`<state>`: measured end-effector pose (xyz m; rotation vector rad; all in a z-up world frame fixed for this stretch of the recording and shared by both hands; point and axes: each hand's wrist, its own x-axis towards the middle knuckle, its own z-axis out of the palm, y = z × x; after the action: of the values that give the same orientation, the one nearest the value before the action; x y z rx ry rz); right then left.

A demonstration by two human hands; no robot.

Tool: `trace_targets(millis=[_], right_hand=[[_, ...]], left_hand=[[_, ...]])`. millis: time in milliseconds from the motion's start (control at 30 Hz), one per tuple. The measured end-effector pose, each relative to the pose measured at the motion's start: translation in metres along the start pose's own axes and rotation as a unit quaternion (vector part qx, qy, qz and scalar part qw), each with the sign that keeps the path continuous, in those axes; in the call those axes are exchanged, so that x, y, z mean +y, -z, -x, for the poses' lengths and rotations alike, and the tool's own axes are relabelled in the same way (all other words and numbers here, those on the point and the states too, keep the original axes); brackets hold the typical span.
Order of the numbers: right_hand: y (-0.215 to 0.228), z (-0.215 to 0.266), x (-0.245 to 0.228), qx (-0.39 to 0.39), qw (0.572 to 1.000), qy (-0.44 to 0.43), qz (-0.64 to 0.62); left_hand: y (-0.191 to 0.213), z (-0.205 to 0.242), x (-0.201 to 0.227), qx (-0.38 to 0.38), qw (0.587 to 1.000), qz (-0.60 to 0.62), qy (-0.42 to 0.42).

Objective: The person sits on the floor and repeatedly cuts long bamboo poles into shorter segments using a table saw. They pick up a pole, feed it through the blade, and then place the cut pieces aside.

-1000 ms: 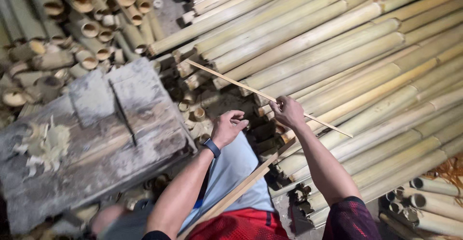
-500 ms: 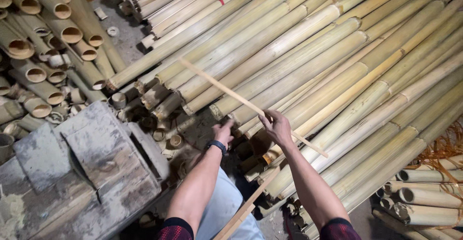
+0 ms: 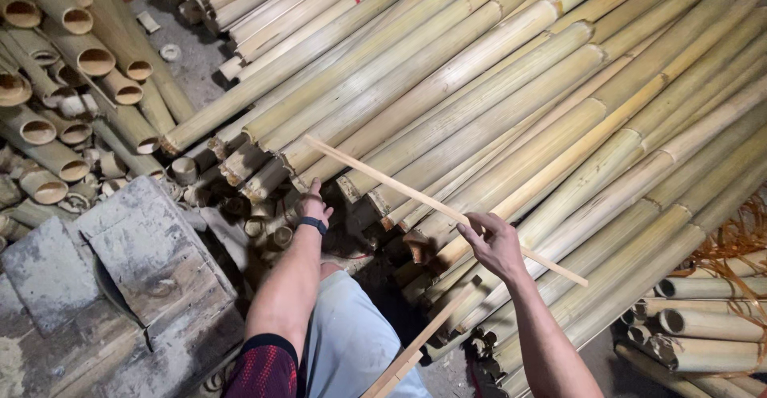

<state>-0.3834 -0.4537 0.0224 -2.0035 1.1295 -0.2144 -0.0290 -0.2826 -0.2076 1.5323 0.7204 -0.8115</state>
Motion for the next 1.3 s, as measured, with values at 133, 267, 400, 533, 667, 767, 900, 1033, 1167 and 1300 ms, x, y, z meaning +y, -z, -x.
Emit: trace_targets(millis=[133, 267, 400, 533, 667, 767, 900, 1033, 1167, 1300], right_hand=[[-0.003, 0.008, 0.007, -0.007, 0.999, 0.045, 0.018], [-0.008, 0.005, 0.002, -0.023, 0.996, 0.084, 0.008], [-0.011, -0.002, -0.01, -0.035, 0.997, 0.062, 0.005], [-0.015, -0.017, -0.009, -0.058, 0.997, 0.053, 0.022], [-0.027, -0.037, -0.013, -0.068, 0.989, 0.12, 0.05], [-0.024, -0.043, -0.032, -0.075, 0.984, 0.15, 0.055], [-0.008, -0.025, -0.063, -0.097, 0.967, 0.236, -0.019], [0.006, 0.006, -0.081, -0.224, 0.938, 0.263, 0.03], [-0.042, 0.06, -0.097, -0.252, 0.886, 0.375, 0.102], [-0.126, 0.116, -0.101, -0.304, 0.829, 0.453, 0.126]], left_hand=[[0.013, -0.018, 0.002, 0.0, 1.0, 0.011, 0.014], [0.023, -0.032, 0.003, -0.112, 0.993, 0.011, -0.02], [0.02, -0.042, 0.018, -0.153, 0.988, 0.013, 0.006], [0.018, -0.032, 0.017, -0.064, 0.994, 0.074, 0.043], [0.019, 0.0, 0.008, -0.129, 0.961, 0.244, 0.012], [0.032, 0.041, 0.013, -0.138, 0.95, 0.265, -0.09], [0.072, 0.137, 0.048, -0.054, 0.944, 0.236, -0.222], [0.179, 0.224, 0.089, 0.0, 0.862, 0.014, -0.506], [0.276, 0.314, 0.127, -0.086, 0.824, 0.04, -0.559], [0.336, 0.375, 0.117, -0.042, 0.819, -0.022, -0.571]])
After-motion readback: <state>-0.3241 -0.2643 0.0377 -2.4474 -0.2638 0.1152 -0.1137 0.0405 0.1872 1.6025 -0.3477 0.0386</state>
